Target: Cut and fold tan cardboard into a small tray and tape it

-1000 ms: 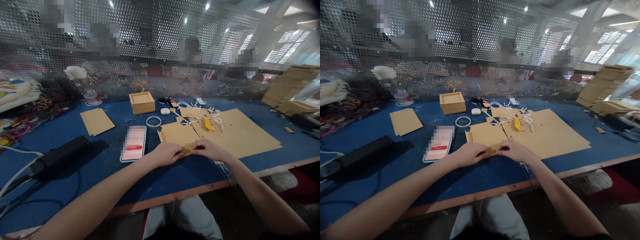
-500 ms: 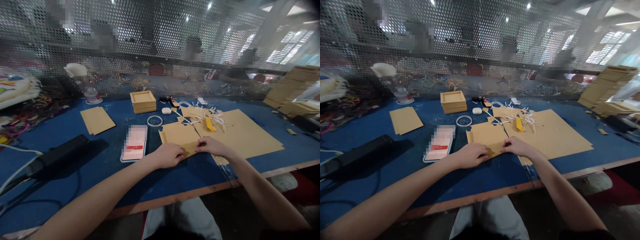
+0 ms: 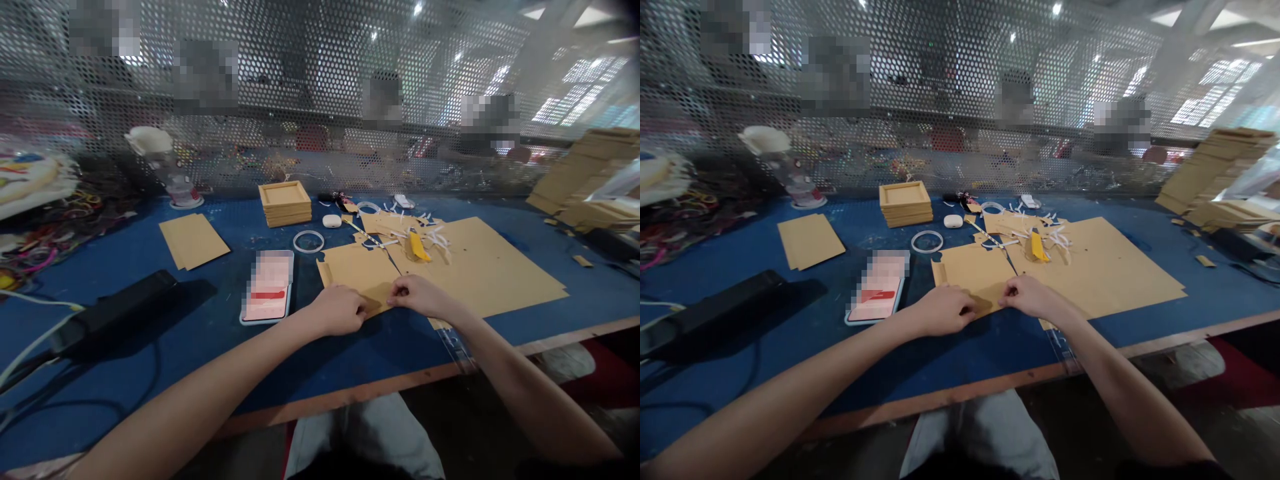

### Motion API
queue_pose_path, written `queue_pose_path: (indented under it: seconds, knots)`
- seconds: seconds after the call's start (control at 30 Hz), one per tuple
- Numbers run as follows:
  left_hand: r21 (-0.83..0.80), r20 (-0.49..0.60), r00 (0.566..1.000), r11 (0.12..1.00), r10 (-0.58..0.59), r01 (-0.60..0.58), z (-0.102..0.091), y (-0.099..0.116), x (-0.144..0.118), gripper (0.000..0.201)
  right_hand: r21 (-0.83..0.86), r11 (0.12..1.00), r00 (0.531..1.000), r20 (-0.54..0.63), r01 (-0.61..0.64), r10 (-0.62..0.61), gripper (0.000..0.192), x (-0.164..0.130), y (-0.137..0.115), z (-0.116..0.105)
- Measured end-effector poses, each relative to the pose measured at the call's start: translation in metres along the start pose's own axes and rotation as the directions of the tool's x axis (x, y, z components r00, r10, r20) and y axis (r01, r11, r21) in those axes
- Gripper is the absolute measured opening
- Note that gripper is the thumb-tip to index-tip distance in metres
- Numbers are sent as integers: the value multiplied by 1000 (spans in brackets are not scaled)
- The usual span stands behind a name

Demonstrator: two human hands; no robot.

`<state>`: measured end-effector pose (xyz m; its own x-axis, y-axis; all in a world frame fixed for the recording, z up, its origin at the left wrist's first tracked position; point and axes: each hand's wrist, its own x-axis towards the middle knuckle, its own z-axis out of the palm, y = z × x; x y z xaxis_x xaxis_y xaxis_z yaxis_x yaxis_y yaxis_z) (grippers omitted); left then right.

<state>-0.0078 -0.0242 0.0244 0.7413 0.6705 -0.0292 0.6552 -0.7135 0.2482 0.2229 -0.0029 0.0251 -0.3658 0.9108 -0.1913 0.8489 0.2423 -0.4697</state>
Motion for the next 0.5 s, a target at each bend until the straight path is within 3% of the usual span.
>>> queue_pose_path:
  seconds: [0.5]
  knots:
    - [8,67,985,988,-157,156,-6,5,-3,27,-14,1000,999,-47,-23,22,17,-3,-1,4]
